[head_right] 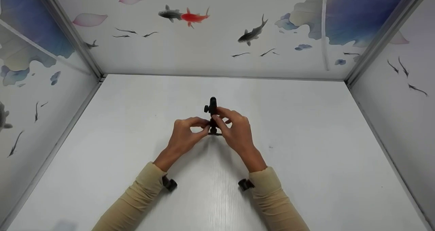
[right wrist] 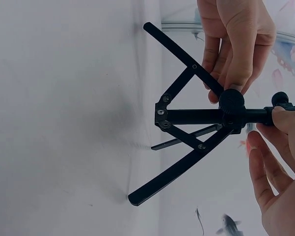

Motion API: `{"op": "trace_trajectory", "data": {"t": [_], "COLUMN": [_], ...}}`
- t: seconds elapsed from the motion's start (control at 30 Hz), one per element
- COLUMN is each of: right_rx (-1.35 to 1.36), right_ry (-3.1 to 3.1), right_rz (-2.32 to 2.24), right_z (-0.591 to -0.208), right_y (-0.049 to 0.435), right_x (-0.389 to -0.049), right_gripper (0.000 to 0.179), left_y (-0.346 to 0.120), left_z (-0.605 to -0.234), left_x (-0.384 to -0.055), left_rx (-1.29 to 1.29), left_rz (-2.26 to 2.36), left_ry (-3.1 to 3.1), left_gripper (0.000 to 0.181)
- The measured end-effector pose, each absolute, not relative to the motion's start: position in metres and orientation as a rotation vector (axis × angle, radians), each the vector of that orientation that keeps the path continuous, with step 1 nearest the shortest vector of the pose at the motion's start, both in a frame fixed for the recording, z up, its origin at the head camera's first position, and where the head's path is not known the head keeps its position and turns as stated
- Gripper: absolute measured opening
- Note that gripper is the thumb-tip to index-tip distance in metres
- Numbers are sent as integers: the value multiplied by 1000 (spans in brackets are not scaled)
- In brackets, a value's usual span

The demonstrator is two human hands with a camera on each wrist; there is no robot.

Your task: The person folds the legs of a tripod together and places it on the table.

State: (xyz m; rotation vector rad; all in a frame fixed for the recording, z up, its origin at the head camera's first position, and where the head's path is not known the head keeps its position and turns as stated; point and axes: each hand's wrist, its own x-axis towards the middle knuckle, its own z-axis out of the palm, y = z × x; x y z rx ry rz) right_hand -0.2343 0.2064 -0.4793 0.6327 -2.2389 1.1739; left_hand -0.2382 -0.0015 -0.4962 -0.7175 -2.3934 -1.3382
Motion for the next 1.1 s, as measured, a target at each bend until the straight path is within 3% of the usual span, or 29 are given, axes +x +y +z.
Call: {"op": "trace_trajectory", "data": {"t": [1.1], "right_rx": [628], "right_ry": [-2245], "right_rz": [1207], "right_z": [-479], "right_y": [206], "right_x": [-233], "right_gripper": [30], "left_y": [-1], "left_z": [-496], "left_x": [-238], "left_rx": [-713], "left_rz": [-1334], "left_ry": [-2356], "left_gripper": [11]}}
